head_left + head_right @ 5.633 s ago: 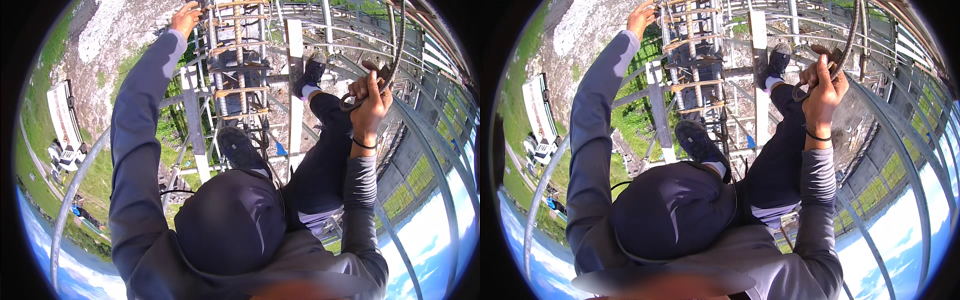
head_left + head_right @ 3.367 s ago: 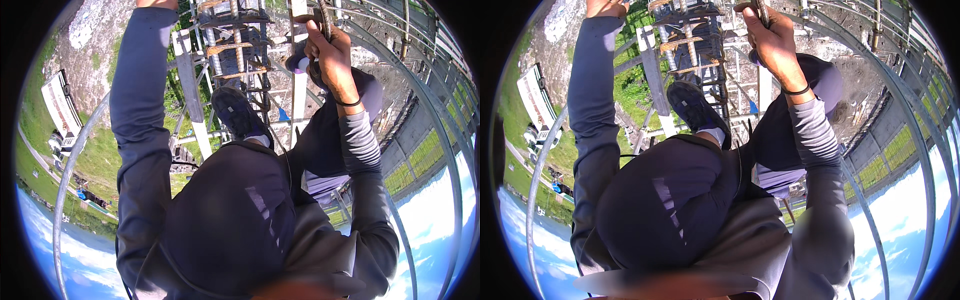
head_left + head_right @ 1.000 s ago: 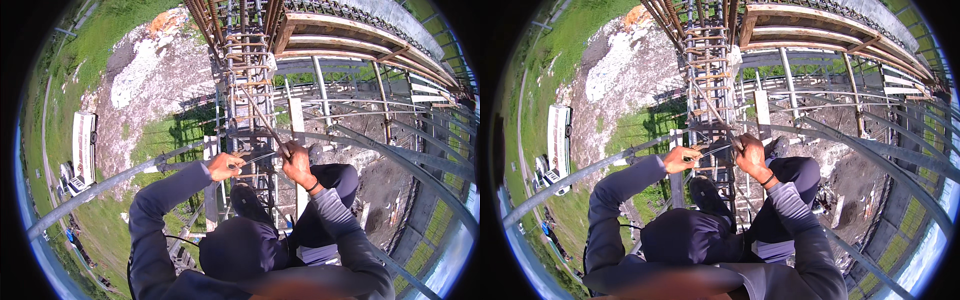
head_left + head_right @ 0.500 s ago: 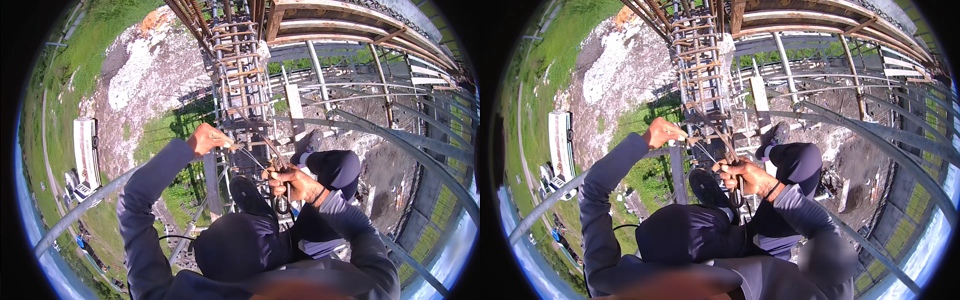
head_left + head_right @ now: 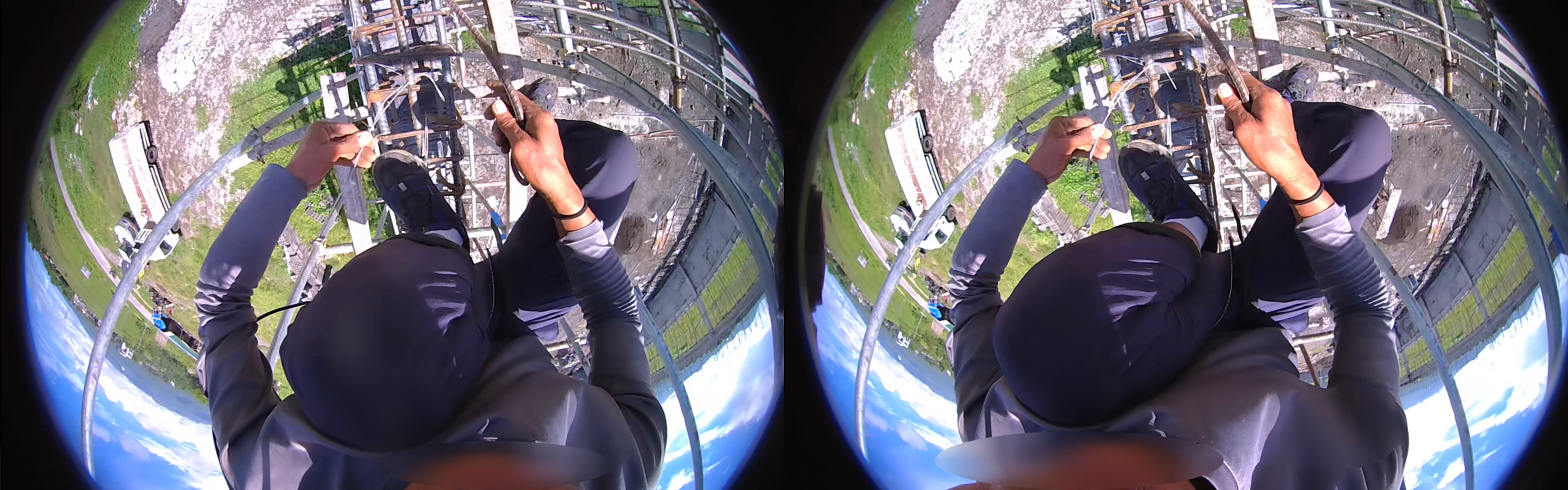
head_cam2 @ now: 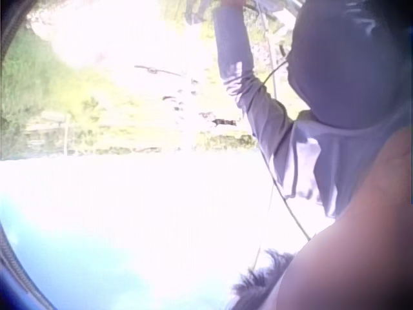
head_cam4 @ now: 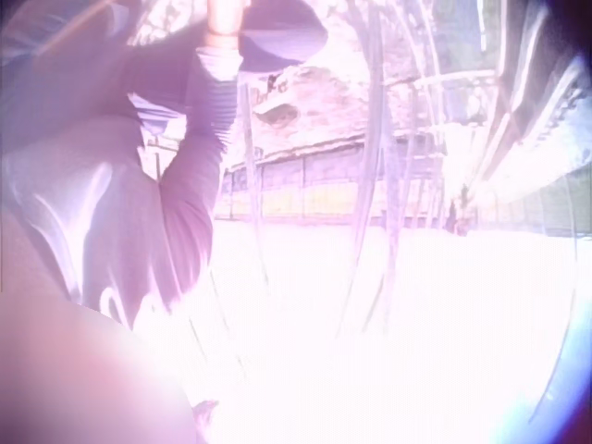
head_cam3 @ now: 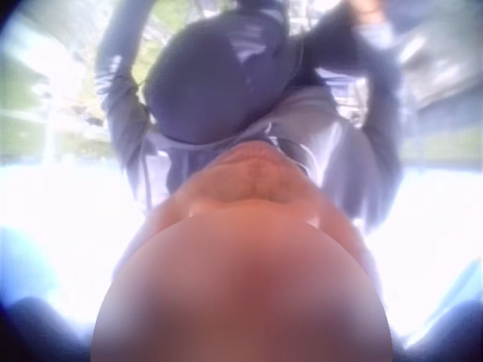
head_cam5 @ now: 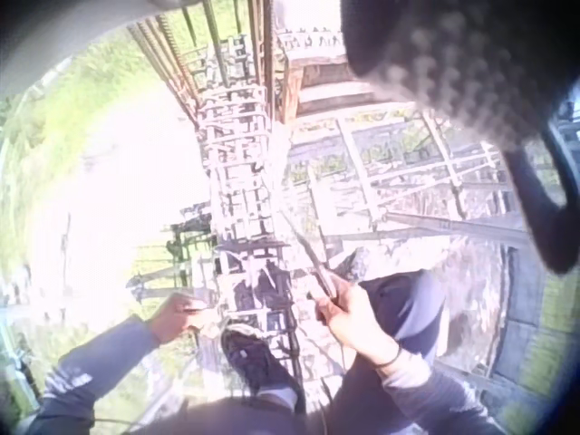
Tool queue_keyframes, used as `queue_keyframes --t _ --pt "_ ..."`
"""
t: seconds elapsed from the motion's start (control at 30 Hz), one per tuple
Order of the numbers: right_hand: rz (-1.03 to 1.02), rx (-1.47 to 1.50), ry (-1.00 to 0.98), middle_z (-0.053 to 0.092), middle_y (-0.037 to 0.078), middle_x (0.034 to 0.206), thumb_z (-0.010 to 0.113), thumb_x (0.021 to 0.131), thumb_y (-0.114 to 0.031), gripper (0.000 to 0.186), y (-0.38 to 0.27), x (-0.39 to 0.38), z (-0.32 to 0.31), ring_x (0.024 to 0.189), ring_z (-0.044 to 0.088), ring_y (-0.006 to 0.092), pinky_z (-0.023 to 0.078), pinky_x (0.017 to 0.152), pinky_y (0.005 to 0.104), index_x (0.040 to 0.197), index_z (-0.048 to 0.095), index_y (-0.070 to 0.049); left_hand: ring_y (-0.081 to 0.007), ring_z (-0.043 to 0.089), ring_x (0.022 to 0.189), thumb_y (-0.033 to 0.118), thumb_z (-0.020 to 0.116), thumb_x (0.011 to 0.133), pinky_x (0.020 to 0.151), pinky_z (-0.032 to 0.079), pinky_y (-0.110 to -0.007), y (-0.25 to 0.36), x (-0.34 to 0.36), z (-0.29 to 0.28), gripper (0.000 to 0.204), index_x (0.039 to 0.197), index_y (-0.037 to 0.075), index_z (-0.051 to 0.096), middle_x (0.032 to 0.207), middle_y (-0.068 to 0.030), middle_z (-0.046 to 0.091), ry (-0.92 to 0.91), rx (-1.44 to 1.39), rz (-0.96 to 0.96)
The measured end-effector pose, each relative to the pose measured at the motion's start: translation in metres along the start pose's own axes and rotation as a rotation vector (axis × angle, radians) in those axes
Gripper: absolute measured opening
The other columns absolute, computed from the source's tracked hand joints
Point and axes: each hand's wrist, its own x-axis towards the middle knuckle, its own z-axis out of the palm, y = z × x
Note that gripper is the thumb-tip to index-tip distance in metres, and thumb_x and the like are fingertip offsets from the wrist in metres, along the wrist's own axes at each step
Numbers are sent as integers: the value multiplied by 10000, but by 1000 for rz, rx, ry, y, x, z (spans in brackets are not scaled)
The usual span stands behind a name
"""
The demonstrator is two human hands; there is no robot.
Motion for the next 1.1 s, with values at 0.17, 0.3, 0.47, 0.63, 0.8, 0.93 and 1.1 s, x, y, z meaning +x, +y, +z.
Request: queue_keyframes --t 0.17,0.3,0.47,0.63,0.8,0.93,1.1 --pt "187 446 -49 596 30 756 510 1104 -234 321 -17 -57 -9 561 545 84 435 495 243 1335 536 -14 -199 753 800 243 697 988 751 618 -320 -36 -14 6 329 1090 -69 720 943 -158 764 186 -19 -158" --pt "400 502 -33 570 57 732 477 1113 -271 356 -29 -100 -17 534 570 124 469 504 261 1353 497 -8 -184 736 728 215 716 968 696 611 -325 -48 1 36 275 1036 -51 725 905 -136 764 297 -73 -255" --pt "678 737 -33 494 44 731 484 1101 -270 286 -35 -135 -27 503 504 121 481 493 292 1243 514 -24 -185 705 696 181 711 948 687 613 -339 -31 26 42 223 1002 -36 719 859 -89 733 193 -193 -396" --pt "894 820 -69 482 25 757 509 1089 -307 263 -24 -150 -26 535 488 109 491 512 295 1200 506 -69 -93 540 648 234 618 1012 924 566 -364 -17 39 8 216 996 26 674 794 22 606 -75 -340 -417" --pt "973 932 -5 471 9 773 491 1095 -295 231 -7 -153 -10 554 466 102 483 531 302 1199 509 -90 -87 485 587 268 638 999 833 491 -306 -10 49 -23 204 956 72 673 650 67 527 -178 -155 -483" --pt "963 988 -26 463 4 777 492 1094 -284 227 -1 -149 -5 558 446 97 470 550 294 1216 510 -92 -66 402 507 203 625 1000 611 460 -212 -5 55 -30 219 1010 -15 637 652 42 527 -202 -189 -489" --pt "982 1110 -126 430 -26 736 461 1113 -327 291 2 -145 -3 512 410 62 436 518 262 1258 521 -83 -54 394 497 188 613 1007 583 489 -227 0 59 -34 216 1020 -28 625 675 41 527 -153 -164 -476"
